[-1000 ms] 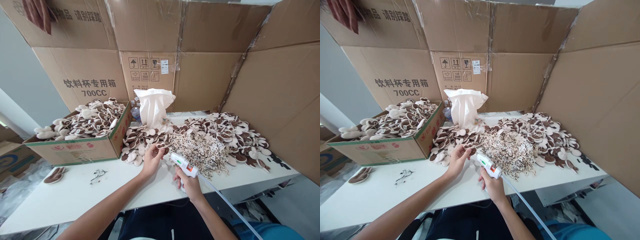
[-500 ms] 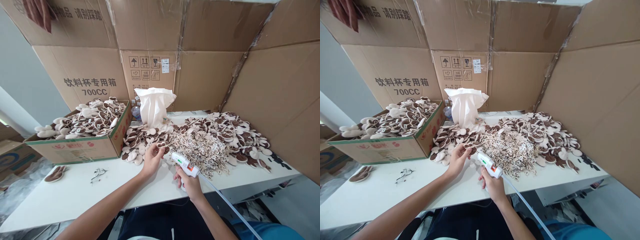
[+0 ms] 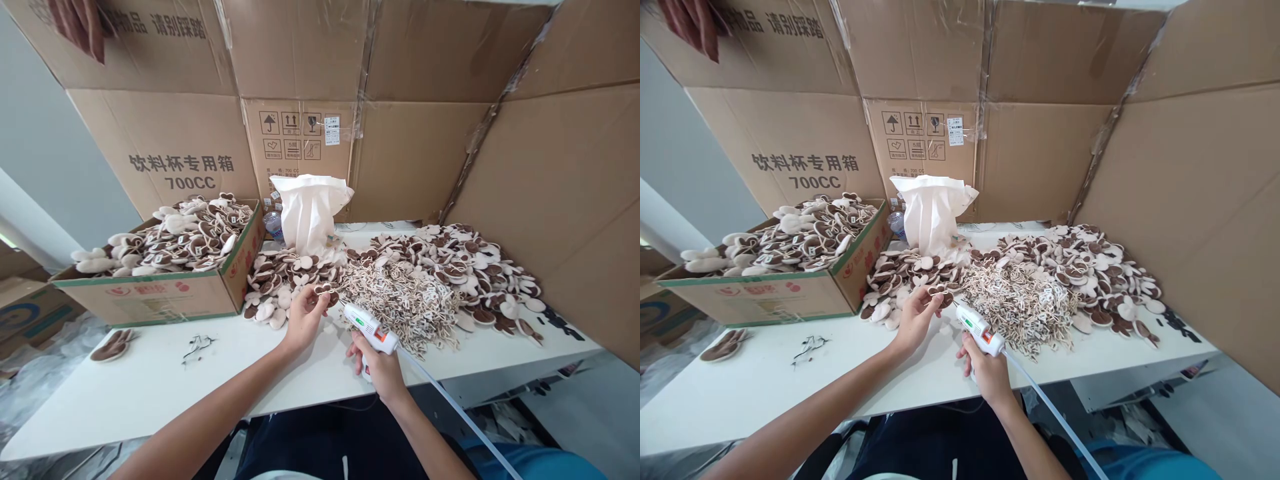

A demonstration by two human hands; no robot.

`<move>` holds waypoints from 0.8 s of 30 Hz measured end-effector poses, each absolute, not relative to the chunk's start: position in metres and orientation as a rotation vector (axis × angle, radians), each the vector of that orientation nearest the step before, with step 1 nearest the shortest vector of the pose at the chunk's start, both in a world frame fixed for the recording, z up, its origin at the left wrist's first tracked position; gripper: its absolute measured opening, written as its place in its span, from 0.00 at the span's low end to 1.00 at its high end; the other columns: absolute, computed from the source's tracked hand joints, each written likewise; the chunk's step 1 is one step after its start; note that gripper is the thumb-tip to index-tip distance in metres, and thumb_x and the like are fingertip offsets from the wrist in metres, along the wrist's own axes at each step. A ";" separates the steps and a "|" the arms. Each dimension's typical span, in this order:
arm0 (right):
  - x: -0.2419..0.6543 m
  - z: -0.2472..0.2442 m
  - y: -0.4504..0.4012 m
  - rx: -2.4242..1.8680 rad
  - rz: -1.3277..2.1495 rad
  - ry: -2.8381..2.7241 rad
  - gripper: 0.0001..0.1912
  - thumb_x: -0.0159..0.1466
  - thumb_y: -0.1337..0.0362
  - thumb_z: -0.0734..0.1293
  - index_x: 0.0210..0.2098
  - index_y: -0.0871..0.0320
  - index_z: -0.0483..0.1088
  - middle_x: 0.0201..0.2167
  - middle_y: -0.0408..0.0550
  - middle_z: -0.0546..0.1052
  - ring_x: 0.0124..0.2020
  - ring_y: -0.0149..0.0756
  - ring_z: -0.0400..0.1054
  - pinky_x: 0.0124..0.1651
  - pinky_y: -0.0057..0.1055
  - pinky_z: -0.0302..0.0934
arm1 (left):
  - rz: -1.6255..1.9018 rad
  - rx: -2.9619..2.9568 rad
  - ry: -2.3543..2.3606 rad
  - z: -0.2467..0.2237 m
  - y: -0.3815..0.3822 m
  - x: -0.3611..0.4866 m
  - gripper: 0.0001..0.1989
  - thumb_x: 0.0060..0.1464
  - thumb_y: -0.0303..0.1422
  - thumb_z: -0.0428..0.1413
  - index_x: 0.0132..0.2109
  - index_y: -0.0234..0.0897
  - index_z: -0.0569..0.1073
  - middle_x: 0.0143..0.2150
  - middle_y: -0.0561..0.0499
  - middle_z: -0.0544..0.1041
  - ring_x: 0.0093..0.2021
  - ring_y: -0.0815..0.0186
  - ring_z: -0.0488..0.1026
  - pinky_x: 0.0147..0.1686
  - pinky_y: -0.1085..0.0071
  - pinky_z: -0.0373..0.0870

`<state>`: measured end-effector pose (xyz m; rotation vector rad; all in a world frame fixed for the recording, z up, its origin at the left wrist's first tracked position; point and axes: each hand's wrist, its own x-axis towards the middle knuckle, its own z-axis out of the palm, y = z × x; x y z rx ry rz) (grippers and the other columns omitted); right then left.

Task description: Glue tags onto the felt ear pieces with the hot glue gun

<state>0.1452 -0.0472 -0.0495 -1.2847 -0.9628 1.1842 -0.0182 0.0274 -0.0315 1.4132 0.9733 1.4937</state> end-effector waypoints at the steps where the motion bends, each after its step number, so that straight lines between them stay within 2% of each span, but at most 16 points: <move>1: 0.145 -0.049 -0.047 -1.287 1.184 -0.967 0.23 0.57 0.43 0.73 0.22 0.58 0.73 0.22 0.50 0.79 0.15 0.29 0.64 0.18 0.27 0.54 | 1.493 1.417 0.973 -0.031 0.027 -0.018 0.17 0.62 0.47 0.62 0.41 0.36 0.73 0.34 0.51 0.74 0.32 0.67 0.70 0.30 0.73 0.71; 7: 0.146 -0.047 -0.048 -1.306 1.173 -1.014 0.22 0.60 0.45 0.72 0.22 0.58 0.73 0.21 0.50 0.79 0.15 0.30 0.65 0.19 0.27 0.55 | 1.473 1.443 0.994 -0.029 0.027 -0.020 0.16 0.63 0.46 0.61 0.41 0.37 0.73 0.34 0.51 0.73 0.32 0.67 0.70 0.30 0.73 0.71; 12: 0.149 -0.051 -0.047 -1.248 1.214 -1.011 0.23 0.59 0.45 0.73 0.22 0.59 0.74 0.18 0.48 0.76 0.15 0.30 0.64 0.19 0.27 0.52 | 1.489 1.447 1.064 -0.030 0.028 -0.021 0.16 0.64 0.47 0.60 0.42 0.37 0.75 0.35 0.51 0.74 0.32 0.67 0.70 0.31 0.72 0.71; 16: 0.150 -0.053 -0.045 -1.185 1.188 -0.897 0.23 0.58 0.44 0.74 0.24 0.58 0.73 0.26 0.51 0.81 0.15 0.30 0.64 0.20 0.29 0.55 | 1.478 1.412 1.075 -0.030 0.030 -0.022 0.20 0.63 0.48 0.60 0.53 0.38 0.76 0.42 0.47 0.77 0.37 0.64 0.73 0.31 0.72 0.72; 19: 0.151 -0.051 -0.045 -1.162 1.174 -0.832 0.22 0.61 0.44 0.74 0.27 0.58 0.75 0.26 0.49 0.80 0.15 0.31 0.64 0.22 0.31 0.58 | 1.471 1.369 1.052 -0.029 0.029 -0.021 0.24 0.61 0.47 0.63 0.58 0.40 0.73 0.42 0.48 0.78 0.37 0.64 0.75 0.32 0.73 0.73; 22: 0.153 -0.048 -0.046 -1.151 1.159 -0.813 0.23 0.64 0.44 0.71 0.33 0.60 0.78 0.18 0.44 0.74 0.16 0.33 0.63 0.22 0.30 0.57 | 1.401 1.330 0.972 -0.025 0.025 -0.018 0.21 0.57 0.46 0.67 0.49 0.38 0.72 0.36 0.50 0.78 0.35 0.65 0.76 0.31 0.73 0.72; 24: 0.153 -0.049 -0.045 -1.145 1.141 -0.793 0.24 0.65 0.43 0.70 0.38 0.61 0.79 0.15 0.41 0.69 0.16 0.33 0.63 0.21 0.29 0.56 | 1.271 1.335 0.892 -0.022 0.020 -0.017 0.20 0.55 0.46 0.68 0.43 0.37 0.72 0.37 0.48 0.80 0.36 0.63 0.78 0.32 0.72 0.74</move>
